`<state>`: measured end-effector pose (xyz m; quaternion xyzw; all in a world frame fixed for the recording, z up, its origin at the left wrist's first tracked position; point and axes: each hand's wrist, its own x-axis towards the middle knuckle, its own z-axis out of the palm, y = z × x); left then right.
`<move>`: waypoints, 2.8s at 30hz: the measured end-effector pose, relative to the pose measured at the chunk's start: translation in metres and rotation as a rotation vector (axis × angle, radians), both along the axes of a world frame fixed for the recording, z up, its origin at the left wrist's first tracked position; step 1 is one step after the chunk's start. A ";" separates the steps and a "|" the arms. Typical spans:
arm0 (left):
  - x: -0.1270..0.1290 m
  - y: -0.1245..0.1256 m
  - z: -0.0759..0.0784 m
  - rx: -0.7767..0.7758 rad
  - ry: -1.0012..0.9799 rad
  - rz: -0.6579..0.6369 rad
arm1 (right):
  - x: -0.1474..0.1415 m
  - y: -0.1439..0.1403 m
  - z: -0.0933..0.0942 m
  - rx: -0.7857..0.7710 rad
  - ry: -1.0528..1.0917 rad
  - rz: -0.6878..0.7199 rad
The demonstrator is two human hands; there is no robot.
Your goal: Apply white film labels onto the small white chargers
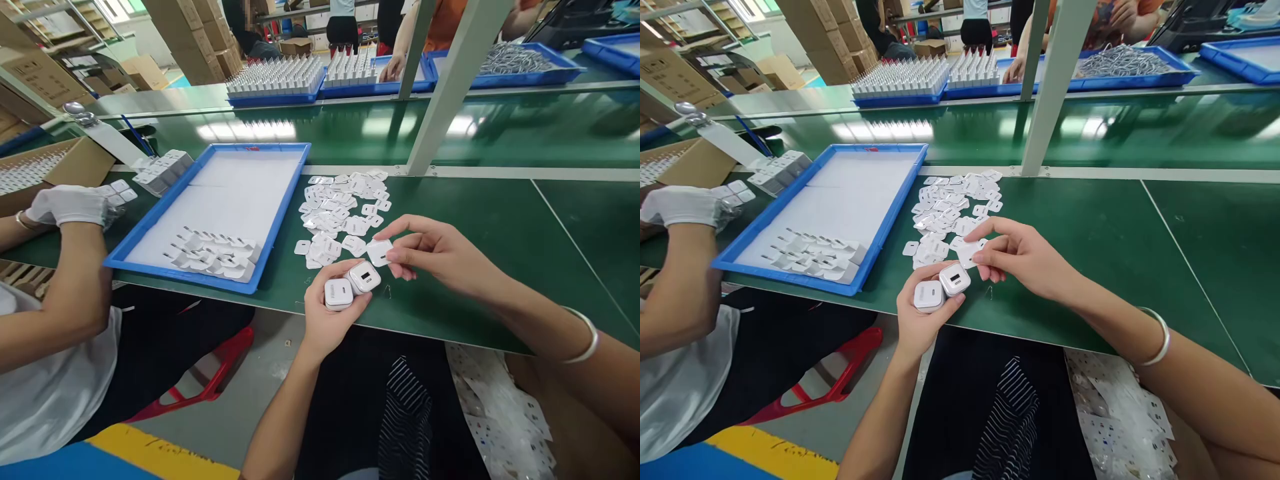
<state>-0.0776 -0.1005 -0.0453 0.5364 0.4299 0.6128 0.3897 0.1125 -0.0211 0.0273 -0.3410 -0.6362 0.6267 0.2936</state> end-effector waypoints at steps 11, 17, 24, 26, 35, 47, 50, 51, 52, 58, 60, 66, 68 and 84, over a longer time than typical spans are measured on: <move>0.004 0.003 0.005 0.139 0.065 0.054 | -0.009 -0.011 -0.002 -0.235 0.017 0.121; 0.005 0.002 0.002 0.144 0.061 0.048 | -0.007 -0.011 -0.004 -0.213 -0.023 0.140; 0.004 0.002 0.000 0.130 0.074 0.050 | -0.008 -0.009 -0.004 -0.206 -0.048 0.152; 0.004 0.002 0.000 0.136 0.071 0.036 | -0.008 -0.009 -0.003 -0.205 -0.053 0.163; 0.003 0.002 0.000 0.112 0.067 -0.002 | -0.006 -0.010 -0.001 -0.221 -0.083 0.159; 0.003 0.001 0.000 0.106 0.097 0.009 | -0.006 -0.010 -0.001 -0.234 -0.100 0.175; 0.004 0.001 0.002 0.091 0.094 -0.006 | -0.006 -0.010 0.000 -0.238 -0.107 0.168; 0.004 0.001 0.002 0.087 0.091 -0.012 | -0.006 -0.010 -0.001 -0.237 -0.107 0.167; 0.004 0.001 0.003 0.084 0.087 -0.019 | -0.006 -0.010 -0.001 -0.233 -0.105 0.169; 0.004 0.001 0.004 0.078 0.089 -0.032 | -0.004 -0.010 -0.002 -0.209 -0.097 0.167; 0.004 0.001 0.004 0.071 0.094 -0.025 | -0.004 -0.011 -0.002 -0.199 -0.102 0.165; 0.004 0.000 0.005 0.058 0.081 -0.028 | -0.006 -0.013 -0.002 -0.152 -0.144 0.156; 0.004 0.000 0.005 0.067 0.073 -0.037 | -0.006 -0.014 -0.003 -0.125 -0.154 0.154; -0.001 -0.002 0.002 0.027 0.030 -0.062 | -0.009 -0.013 -0.011 -0.002 -0.210 0.128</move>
